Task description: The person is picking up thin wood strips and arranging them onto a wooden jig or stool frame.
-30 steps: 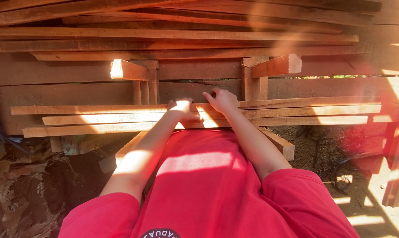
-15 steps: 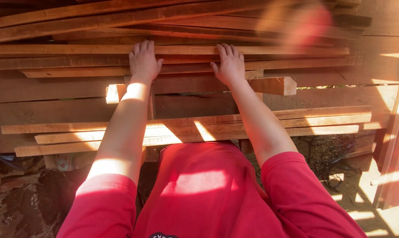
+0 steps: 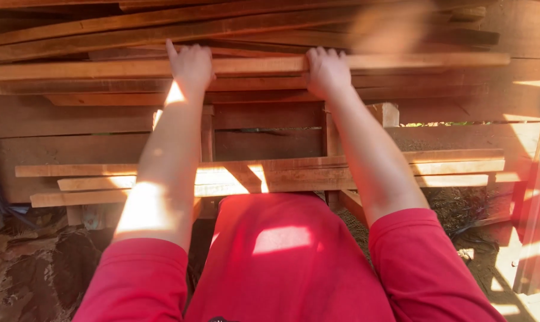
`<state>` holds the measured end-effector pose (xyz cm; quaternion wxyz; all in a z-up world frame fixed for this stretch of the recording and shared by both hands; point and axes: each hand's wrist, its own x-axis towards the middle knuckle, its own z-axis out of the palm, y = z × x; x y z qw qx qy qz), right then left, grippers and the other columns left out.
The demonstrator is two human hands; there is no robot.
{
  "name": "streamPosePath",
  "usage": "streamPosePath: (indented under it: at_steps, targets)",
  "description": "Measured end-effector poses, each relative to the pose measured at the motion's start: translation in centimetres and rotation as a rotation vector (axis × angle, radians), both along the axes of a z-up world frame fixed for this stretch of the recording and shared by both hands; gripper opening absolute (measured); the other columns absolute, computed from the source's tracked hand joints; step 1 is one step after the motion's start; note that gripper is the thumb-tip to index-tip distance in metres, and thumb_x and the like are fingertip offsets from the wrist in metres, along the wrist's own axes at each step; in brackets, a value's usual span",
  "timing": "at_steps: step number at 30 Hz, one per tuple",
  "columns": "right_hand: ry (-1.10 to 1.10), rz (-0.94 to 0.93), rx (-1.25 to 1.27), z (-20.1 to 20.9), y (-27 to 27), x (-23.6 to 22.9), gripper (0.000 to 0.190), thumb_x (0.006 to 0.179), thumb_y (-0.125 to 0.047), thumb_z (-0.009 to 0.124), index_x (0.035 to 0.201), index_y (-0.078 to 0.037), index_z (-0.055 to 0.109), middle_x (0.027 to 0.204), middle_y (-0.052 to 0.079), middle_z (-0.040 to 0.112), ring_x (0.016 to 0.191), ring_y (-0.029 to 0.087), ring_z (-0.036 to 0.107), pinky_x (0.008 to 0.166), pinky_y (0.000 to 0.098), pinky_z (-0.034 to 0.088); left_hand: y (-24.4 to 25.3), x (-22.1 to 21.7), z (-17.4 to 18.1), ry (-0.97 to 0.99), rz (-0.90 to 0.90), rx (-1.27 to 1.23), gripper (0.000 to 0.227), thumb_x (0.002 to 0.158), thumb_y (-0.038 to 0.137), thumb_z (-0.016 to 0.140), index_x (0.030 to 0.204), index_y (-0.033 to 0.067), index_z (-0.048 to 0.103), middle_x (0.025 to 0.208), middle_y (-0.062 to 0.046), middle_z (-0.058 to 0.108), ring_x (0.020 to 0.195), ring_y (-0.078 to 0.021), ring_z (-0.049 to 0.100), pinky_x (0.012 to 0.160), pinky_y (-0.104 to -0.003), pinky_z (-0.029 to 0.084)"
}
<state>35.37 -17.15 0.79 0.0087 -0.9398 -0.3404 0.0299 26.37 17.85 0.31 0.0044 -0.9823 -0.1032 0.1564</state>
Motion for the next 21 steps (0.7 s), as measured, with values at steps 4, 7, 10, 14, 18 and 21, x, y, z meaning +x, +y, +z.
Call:
streamPosePath:
  at_steps: [4, 7, 10, 14, 18, 21]
  targets:
    - [0.291, -0.130, -0.250, 11.4, 1.5, 0.4, 0.053, 0.094, -0.035, 0.074, 0.138, -0.008, 0.059, 0.126, 0.012, 0.068, 0.115, 0.031, 0.061, 0.098, 0.0491, 0.049, 0.3, 0.8, 7.4, -0.017, 0.021, -0.042, 0.047, 0.071, 0.038, 0.092, 0.109, 0.0144, 0.076, 0.097, -0.008, 0.076, 0.101, -0.0339, 0.067, 0.121, -0.061, 0.015]
    - [0.120, -0.045, -0.116, 14.1, -1.6, 0.5, 0.038, 0.095, -0.030, 0.075, 0.126, -0.011, 0.068, 0.106, 0.007, 0.073, 0.093, 0.024, 0.066, 0.097, 0.0463, 0.046, -0.1, 0.2, 14.1, 0.008, -0.081, -0.152, 0.048, 0.086, 0.034, 0.084, 0.122, 0.0065, 0.067, 0.114, -0.012, 0.072, 0.106, -0.0352, 0.067, 0.118, -0.063, 0.024]
    - [-0.046, 0.120, 0.113, 18.2, -4.9, -0.8, 0.033, 0.097, -0.034, 0.079, 0.122, -0.013, 0.069, 0.110, 0.006, 0.069, 0.099, 0.028, 0.061, 0.090, 0.0459, 0.045, 0.3, -2.6, 19.5, -0.103, -0.238, -0.218, 0.044, 0.095, 0.034, 0.081, 0.125, 0.0051, 0.068, 0.119, -0.014, 0.070, 0.102, -0.0381, 0.067, 0.090, -0.053, 0.050]
    - [0.072, 0.173, 0.182, 25.3, -8.0, -5.4, 0.033, 0.096, -0.028, 0.078, 0.120, -0.009, 0.065, 0.108, 0.007, 0.066, 0.097, 0.028, 0.060, 0.087, 0.0425, 0.047, -1.2, -7.8, 25.7, -0.243, -0.410, -0.493, 0.038, 0.095, 0.029, 0.081, 0.119, 0.0016, 0.071, 0.113, -0.013, 0.070, 0.098, -0.0357, 0.061, 0.085, -0.045, 0.049]
    - [0.470, 0.109, 0.122, 31.7, -7.9, -11.2, 0.046, 0.091, -0.023, 0.078, 0.126, 0.004, 0.065, 0.104, 0.021, 0.075, 0.074, 0.029, 0.073, 0.064, 0.0328, 0.063, -4.1, -13.4, 27.6, -0.250, -0.455, -0.759, 0.032, 0.091, 0.021, 0.080, 0.111, -0.0013, 0.069, 0.101, -0.012, 0.068, 0.082, -0.0266, 0.059, 0.074, -0.037, 0.048]
    - [0.534, 0.170, 0.100, 31.1, -7.2, -14.7, 0.067, 0.088, -0.052, 0.070, 0.133, -0.003, 0.060, 0.112, 0.027, 0.071, 0.102, 0.050, 0.069, 0.088, 0.0596, 0.054, -5.3, -16.8, 25.6, -0.177, -0.499, -0.794, 0.042, 0.089, 0.027, 0.081, 0.120, 0.0032, 0.066, 0.107, -0.018, 0.066, 0.104, -0.0416, 0.066, 0.096, -0.048, 0.052]
